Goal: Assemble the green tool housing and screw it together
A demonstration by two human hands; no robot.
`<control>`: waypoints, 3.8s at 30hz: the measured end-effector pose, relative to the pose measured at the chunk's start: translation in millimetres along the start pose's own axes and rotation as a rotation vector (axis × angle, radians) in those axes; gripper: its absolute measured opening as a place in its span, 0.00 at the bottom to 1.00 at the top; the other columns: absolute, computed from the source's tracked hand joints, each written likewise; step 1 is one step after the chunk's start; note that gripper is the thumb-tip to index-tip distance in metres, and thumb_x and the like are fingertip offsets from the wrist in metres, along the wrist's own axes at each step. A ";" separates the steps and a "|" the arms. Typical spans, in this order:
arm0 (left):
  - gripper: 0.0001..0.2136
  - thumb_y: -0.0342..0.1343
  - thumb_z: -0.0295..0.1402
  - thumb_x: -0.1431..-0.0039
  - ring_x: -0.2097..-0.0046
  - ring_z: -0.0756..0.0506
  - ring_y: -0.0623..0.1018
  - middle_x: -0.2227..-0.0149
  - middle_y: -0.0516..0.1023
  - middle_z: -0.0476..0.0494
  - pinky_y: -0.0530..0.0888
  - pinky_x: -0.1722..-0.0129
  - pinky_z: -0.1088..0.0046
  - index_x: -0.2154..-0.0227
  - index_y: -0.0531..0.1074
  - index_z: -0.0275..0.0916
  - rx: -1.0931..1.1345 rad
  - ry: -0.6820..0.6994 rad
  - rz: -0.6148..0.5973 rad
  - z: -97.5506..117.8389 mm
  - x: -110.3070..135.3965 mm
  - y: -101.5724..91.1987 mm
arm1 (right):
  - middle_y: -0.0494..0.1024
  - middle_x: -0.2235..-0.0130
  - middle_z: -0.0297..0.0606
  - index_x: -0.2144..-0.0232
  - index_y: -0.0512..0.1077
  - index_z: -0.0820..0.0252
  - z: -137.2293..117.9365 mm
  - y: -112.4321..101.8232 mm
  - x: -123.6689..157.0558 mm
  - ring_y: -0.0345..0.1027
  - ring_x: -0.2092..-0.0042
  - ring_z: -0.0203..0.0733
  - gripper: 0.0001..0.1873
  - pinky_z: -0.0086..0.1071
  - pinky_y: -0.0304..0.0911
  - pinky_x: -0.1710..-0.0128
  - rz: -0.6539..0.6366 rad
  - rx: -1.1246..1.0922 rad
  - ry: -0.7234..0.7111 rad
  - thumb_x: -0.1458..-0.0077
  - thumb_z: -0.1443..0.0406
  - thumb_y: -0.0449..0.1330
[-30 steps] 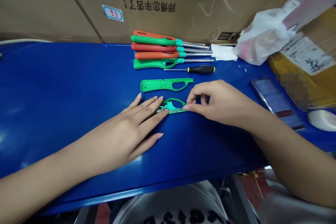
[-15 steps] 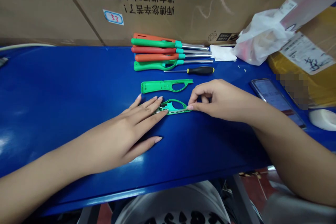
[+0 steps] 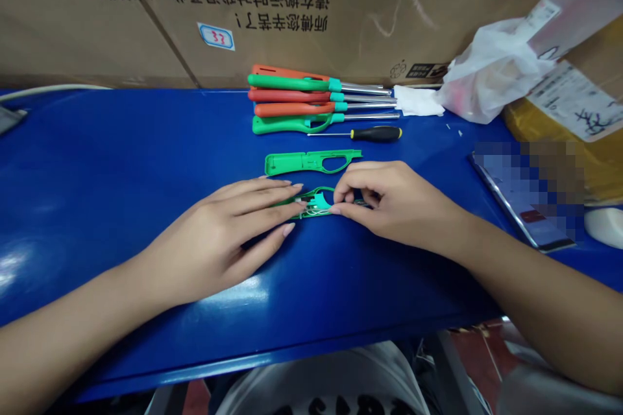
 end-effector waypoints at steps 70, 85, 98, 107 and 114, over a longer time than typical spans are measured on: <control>0.15 0.63 0.42 0.35 0.53 0.42 0.82 0.52 0.82 0.42 0.79 0.50 0.67 0.49 0.81 0.43 0.146 -0.153 0.063 -17.9 -7.9 -17.4 | 0.74 0.70 0.32 0.54 0.78 0.59 7.8 -15.6 -1.9 0.67 0.64 0.38 0.16 0.31 0.58 0.64 0.017 0.155 -0.321 0.41 0.57 0.67; 0.15 0.61 0.43 0.33 0.53 0.43 0.80 0.53 0.81 0.43 0.77 0.50 0.64 0.50 0.81 0.42 0.102 -0.227 0.033 -13.9 -2.9 -7.8 | 0.76 0.54 0.40 0.54 0.79 0.60 11.8 -2.5 -3.9 0.72 0.56 0.41 0.16 0.34 0.65 0.58 0.073 0.103 -0.299 0.44 0.59 0.68; 0.13 0.64 0.40 0.35 0.54 0.44 0.79 0.55 0.79 0.44 0.76 0.52 0.65 0.51 0.81 0.42 0.139 -0.244 0.019 -18.6 -2.8 -0.2 | 0.75 0.56 0.39 0.52 0.80 0.62 16.2 0.0 -5.2 0.69 0.60 0.38 0.17 0.34 0.64 0.61 0.007 0.068 -0.278 0.40 0.59 0.67; 0.14 0.67 0.41 0.38 0.55 0.43 0.79 0.56 0.80 0.44 0.76 0.53 0.65 0.52 0.82 0.43 0.164 -0.297 0.050 -19.7 -2.2 3.3 | 0.75 0.55 0.35 0.52 0.80 0.58 11.5 -1.4 -2.9 0.67 0.65 0.34 0.17 0.33 0.63 0.63 -0.032 0.046 -0.149 0.41 0.59 0.67; 0.17 0.58 0.41 0.31 0.55 0.38 0.78 0.54 0.79 0.37 0.78 0.56 0.59 0.46 0.79 0.36 -0.183 -0.142 -0.010 -8.4 -1.8 4.9 | 0.76 0.52 0.36 0.49 0.79 0.57 9.2 2.3 -1.6 0.73 0.59 0.39 0.18 0.34 0.66 0.60 -0.019 0.155 -0.117 0.40 0.58 0.67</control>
Point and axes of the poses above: each hand's wrist, its own x-axis away from the middle knuckle, its own y-axis out of the palm, z = x × y, the point moved 2 cm from there along -x, towards the middle knuckle
